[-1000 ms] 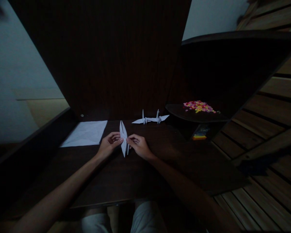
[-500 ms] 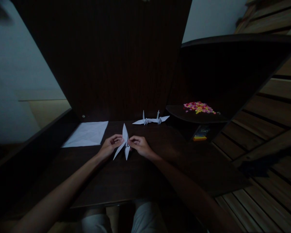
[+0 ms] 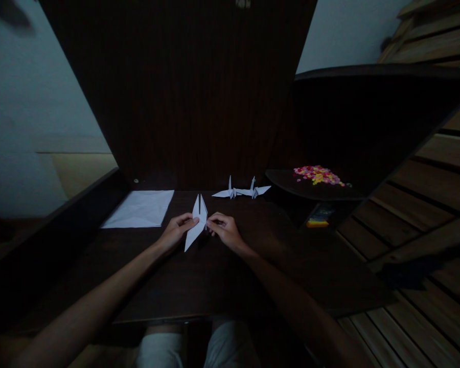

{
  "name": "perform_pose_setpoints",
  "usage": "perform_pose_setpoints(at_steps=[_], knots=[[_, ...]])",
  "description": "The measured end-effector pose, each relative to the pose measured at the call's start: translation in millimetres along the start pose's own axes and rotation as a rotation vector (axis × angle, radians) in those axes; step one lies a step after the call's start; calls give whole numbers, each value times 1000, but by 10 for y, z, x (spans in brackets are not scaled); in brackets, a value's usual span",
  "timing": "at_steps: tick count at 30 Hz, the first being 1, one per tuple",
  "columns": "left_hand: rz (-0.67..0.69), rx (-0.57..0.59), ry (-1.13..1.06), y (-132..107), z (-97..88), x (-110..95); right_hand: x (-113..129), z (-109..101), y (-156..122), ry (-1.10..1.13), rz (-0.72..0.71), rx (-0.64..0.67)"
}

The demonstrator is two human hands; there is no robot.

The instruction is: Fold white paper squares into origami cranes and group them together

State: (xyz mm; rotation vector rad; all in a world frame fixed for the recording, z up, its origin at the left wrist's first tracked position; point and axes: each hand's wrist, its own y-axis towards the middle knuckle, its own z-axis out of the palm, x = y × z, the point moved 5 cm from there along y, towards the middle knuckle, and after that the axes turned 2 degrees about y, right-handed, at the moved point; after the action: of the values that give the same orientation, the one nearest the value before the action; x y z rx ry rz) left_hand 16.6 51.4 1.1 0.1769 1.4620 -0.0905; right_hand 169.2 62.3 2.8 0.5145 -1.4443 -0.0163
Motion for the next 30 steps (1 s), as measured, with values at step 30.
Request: perform_pose_setpoints(at_steps=[30], knots=[[-208, 383, -45, -132, 144, 34, -78, 34, -79, 160, 270, 289]])
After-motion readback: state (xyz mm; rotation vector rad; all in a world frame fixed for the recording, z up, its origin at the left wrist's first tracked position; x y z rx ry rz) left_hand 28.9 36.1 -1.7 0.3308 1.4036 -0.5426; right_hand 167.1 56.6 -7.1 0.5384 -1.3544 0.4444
